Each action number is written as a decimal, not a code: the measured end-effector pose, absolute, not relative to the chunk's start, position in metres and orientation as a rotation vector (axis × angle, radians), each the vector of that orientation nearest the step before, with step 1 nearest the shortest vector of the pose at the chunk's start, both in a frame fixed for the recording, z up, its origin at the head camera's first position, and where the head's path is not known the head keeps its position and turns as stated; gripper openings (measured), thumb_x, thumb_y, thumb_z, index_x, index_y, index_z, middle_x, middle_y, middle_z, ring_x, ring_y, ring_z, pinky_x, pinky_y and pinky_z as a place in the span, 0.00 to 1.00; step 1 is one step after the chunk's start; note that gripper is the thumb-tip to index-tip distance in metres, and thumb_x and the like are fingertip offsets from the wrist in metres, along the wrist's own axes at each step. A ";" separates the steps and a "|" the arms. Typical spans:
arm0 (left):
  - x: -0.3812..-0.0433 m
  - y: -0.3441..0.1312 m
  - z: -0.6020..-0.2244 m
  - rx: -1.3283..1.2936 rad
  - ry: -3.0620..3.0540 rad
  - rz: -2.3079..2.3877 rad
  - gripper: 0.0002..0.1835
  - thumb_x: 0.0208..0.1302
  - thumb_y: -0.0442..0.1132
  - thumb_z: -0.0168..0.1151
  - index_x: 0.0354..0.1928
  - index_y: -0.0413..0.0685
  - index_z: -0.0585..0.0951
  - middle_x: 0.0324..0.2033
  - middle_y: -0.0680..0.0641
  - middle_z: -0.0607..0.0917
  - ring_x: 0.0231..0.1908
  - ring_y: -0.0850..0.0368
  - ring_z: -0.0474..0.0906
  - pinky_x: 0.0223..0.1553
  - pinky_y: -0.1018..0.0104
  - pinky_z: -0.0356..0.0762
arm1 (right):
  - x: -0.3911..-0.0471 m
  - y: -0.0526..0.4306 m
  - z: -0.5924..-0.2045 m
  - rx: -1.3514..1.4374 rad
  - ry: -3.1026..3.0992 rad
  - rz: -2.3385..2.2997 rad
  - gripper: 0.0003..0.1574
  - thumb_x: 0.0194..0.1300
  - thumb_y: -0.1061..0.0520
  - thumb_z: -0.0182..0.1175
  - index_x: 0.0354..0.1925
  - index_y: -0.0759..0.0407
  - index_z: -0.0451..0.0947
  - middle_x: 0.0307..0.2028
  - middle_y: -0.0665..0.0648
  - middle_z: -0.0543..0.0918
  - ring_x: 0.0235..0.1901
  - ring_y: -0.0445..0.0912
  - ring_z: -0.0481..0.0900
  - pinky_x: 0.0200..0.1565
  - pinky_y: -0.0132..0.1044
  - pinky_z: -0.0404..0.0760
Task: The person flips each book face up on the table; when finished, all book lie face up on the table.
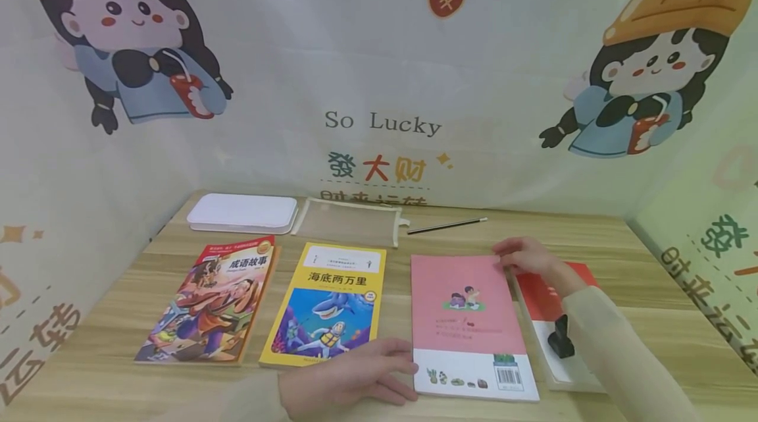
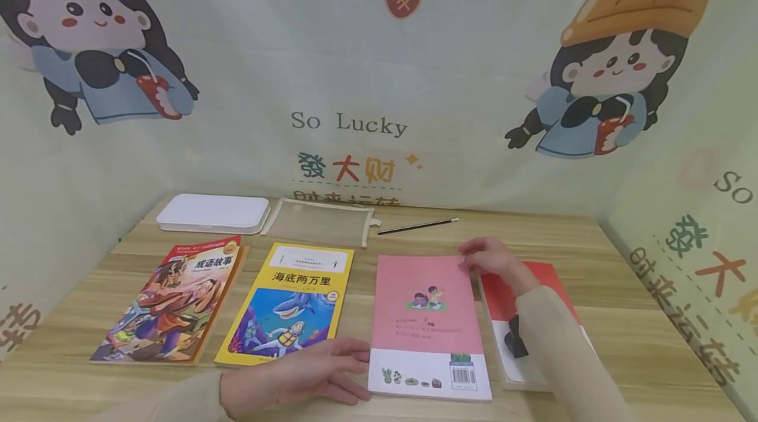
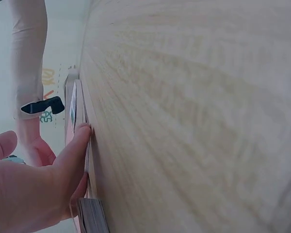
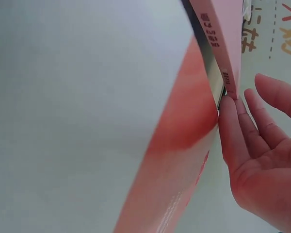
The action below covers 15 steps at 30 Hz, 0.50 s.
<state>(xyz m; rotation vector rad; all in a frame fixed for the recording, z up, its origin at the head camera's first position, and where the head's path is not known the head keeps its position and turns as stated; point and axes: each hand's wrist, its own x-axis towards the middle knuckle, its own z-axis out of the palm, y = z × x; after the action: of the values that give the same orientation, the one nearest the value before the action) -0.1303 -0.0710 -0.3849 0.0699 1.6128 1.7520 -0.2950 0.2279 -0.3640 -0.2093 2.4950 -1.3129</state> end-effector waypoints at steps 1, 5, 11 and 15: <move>-0.130 -0.071 -0.385 0.076 1.612 1.753 0.30 0.60 0.35 0.54 0.59 0.27 0.57 0.50 0.35 0.70 0.39 0.41 0.76 0.41 0.54 0.75 | -0.295 0.229 -0.363 -0.199 2.477 -1.339 0.24 0.57 0.65 0.54 0.52 0.75 0.65 0.46 0.68 0.72 0.40 0.50 0.74 0.42 0.41 0.76; -0.130 -0.072 -0.384 0.095 1.630 1.743 0.30 0.60 0.36 0.54 0.59 0.27 0.57 0.49 0.36 0.71 0.39 0.42 0.77 0.40 0.55 0.75 | -0.296 0.232 -0.359 -0.210 2.409 -1.406 0.25 0.58 0.67 0.52 0.53 0.77 0.63 0.45 0.68 0.71 0.38 0.49 0.75 0.43 0.42 0.76; -0.132 -0.073 -0.385 0.097 1.654 1.723 0.30 0.60 0.37 0.55 0.59 0.28 0.58 0.48 0.37 0.72 0.38 0.43 0.77 0.39 0.56 0.76 | -0.297 0.238 -0.353 -0.290 2.344 -1.360 0.26 0.57 0.66 0.53 0.53 0.76 0.64 0.44 0.66 0.75 0.37 0.50 0.76 0.43 0.43 0.76; -0.131 -0.075 -0.388 0.104 1.649 1.754 0.29 0.59 0.35 0.55 0.59 0.29 0.58 0.47 0.38 0.73 0.38 0.44 0.77 0.37 0.56 0.77 | -0.298 0.243 -0.352 -0.365 2.256 -1.378 0.26 0.59 0.64 0.52 0.55 0.74 0.63 0.43 0.64 0.76 0.39 0.51 0.75 0.45 0.44 0.74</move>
<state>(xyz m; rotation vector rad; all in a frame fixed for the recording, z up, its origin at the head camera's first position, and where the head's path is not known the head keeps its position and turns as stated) -0.1310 -0.0746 -0.3884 0.1040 1.6491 1.7542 -0.2984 0.2431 -0.3520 -0.3649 2.2558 -1.3784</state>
